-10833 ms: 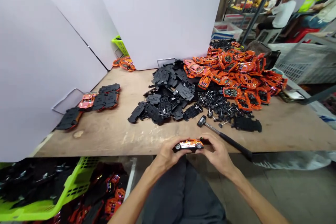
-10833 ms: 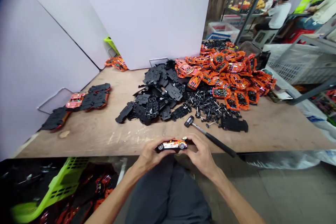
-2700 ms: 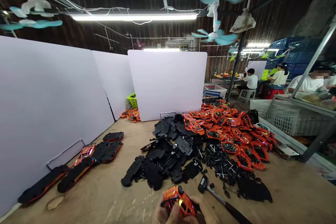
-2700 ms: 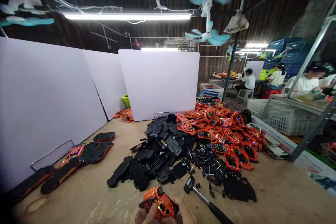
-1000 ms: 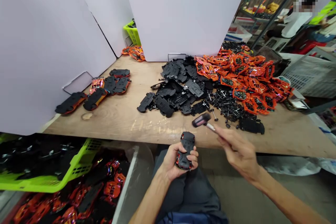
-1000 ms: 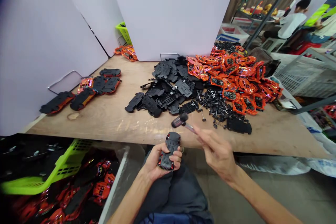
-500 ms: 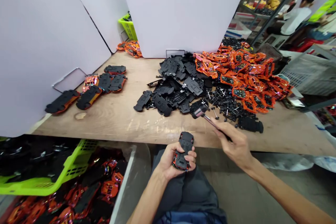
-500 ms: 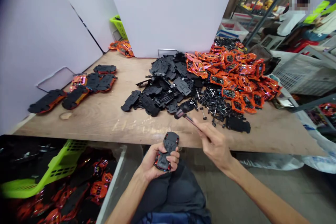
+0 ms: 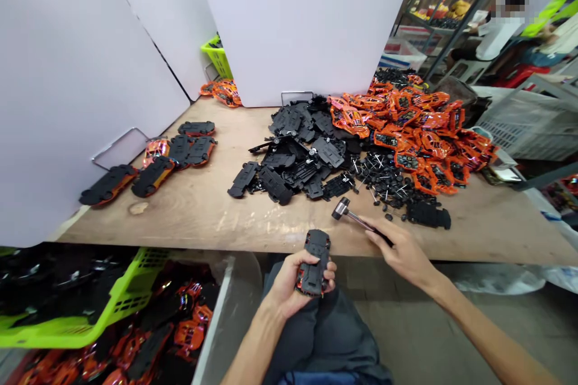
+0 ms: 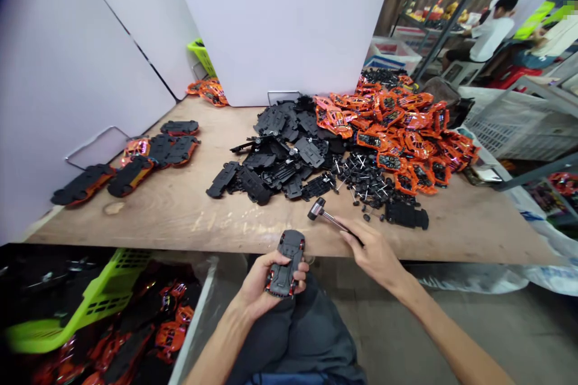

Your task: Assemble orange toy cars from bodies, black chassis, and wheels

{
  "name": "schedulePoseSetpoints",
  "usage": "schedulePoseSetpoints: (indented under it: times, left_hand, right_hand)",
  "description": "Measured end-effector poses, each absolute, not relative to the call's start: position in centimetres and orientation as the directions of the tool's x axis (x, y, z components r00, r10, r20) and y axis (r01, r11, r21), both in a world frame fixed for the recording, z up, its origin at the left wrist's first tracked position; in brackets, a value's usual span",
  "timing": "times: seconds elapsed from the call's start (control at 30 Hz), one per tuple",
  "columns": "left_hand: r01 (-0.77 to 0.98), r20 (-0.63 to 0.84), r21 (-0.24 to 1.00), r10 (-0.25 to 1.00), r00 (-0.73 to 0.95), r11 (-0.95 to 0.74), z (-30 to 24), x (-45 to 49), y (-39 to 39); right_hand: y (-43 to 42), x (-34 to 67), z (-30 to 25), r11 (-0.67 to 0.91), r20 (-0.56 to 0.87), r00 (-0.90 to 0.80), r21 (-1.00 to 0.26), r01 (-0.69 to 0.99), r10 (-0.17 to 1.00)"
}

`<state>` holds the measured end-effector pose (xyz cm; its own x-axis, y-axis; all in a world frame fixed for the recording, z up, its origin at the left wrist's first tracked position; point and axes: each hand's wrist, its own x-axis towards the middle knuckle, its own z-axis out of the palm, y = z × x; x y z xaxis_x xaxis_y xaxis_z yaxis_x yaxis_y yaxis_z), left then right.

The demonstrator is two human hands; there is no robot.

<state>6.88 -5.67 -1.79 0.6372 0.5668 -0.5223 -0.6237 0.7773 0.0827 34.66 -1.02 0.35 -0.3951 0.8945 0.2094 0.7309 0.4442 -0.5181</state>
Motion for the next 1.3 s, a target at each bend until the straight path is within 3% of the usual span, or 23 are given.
schedulePoseSetpoints:
  times: [0.07,0.13,0.23,0.3,0.37,0.43,0.5,0.57,0.63,0.9,1.17,1.3]
  left_hand:
    - [-0.549,-0.563,0.357,0.643,0.519,0.756,-1.5,6.8,-6.8]
    - [-0.492,-0.545,0.556,0.741,0.392,0.669,-1.0,6.8,-7.7]
    - [-0.577,-0.436,0.688,0.886,0.156,0.441,-0.2,7.0,-7.4]
    - [-0.600,-0.368,0.732,0.929,0.049,0.322,0.2,6.9,-6.1]
    - [-0.514,-0.295,0.812,0.955,0.045,0.275,0.5,6.2,-4.4]
    - [-0.313,-0.221,0.918,0.970,0.103,0.243,0.8,5.0,-2.7]
    - [-0.053,-0.155,0.984,0.968,0.199,0.169,0.8,4.0,-1.4]
    - [0.141,-0.081,0.989,0.960,0.267,0.044,0.4,3.6,-0.5]
    - [0.225,-0.016,0.973,0.955,0.295,-0.053,-0.3,3.9,-0.1]
    - [0.213,-0.077,0.976,0.982,0.173,0.040,-1.9,5.8,-1.0]
    - [0.152,-0.118,0.984,0.979,0.169,0.092,-1.5,4.9,-0.9]
    - [0.327,0.027,0.940,0.976,0.214,-0.098,-0.4,4.6,-1.4]
  right_hand:
    - [-0.5,34.1,0.2,0.410,0.295,-0.295,-0.496,0.766,0.909]
    - [-1.1,32.7,0.2,0.352,0.361,-0.160,-0.568,0.744,0.919]
    - [-3.6,29.4,0.4,0.257,0.216,-0.144,-0.869,0.423,0.966]
    - [-5.0,27.0,0.1,0.148,0.102,-0.221,-0.968,0.205,0.970]
    - [-5.2,25.4,-0.6,0.120,0.097,-0.159,-0.982,0.143,0.982]
    - [-4.2,25.1,-1.3,0.199,0.184,-0.086,-0.957,0.212,0.979]
    - [-2.9,25.9,-1.9,0.297,0.271,-0.126,-0.901,0.315,0.954]
    - [-1.9,26.9,-2.4,0.326,0.282,-0.170,-0.868,0.373,0.944]
    - [-1.5,27.6,-2.8,0.288,0.239,-0.170,-0.874,0.391,0.956]
    - [-1.8,26.3,-3.2,0.325,0.323,-0.069,-0.867,0.378,0.944]
    - [-1.8,27.2,-0.3,0.413,0.355,-0.221,-0.845,0.340,0.908]
    - [-3.5,26.6,2.1,0.558,0.465,-0.312,-0.737,0.382,0.828]
